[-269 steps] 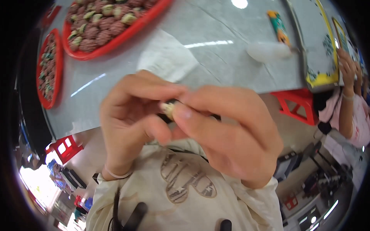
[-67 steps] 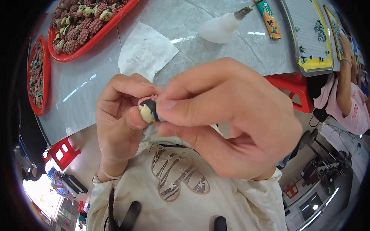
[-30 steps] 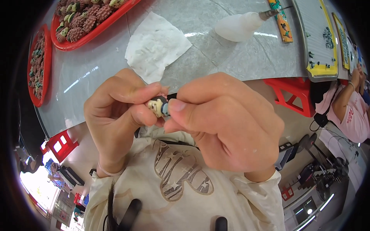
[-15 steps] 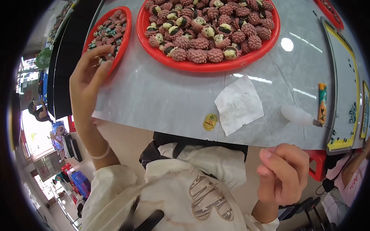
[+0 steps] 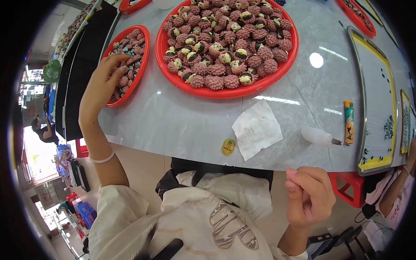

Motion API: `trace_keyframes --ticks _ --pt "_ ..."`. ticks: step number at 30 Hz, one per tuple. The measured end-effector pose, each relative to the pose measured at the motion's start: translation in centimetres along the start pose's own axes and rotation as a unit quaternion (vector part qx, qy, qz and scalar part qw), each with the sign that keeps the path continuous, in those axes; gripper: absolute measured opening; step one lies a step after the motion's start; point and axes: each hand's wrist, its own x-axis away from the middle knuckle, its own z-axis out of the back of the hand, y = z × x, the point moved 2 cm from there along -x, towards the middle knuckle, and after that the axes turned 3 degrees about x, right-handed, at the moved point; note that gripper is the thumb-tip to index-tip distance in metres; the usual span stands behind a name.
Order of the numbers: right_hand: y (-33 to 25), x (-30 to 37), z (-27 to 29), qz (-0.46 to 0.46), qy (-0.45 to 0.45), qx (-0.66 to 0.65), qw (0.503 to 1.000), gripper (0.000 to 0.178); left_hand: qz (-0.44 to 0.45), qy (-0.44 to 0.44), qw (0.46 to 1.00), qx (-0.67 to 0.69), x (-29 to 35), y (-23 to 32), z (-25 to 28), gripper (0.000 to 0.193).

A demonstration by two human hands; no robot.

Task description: The person assembles miniature figurines by taking head pieces from a tray, applying adhesive with a dispenser bottle, attaching body pieces by hand, and sorting figurines and parts on trays.

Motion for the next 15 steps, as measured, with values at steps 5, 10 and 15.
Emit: trace_keyframes --ticks 5,10,15 --pt "0.1 -0.4 0.1 0.018 -0.001 -0.022 1.0 0.011 -0.126 0.087 0.987 0.049 -2.0 5.3 -0.1 0.02" --pt "0.0 -0.5 0.5 0.027 -0.01 -0.016 0.999 0.012 -0.294 0.079 0.952 0.001 -4.1 9.3 -5.9 0.018" --pt "1.5 -0.3 2.6 0.026 0.03 0.026 0.999 0.012 -0.17 -0.038 0.976 0.132 -5.3 9.4 -4.9 0.015"
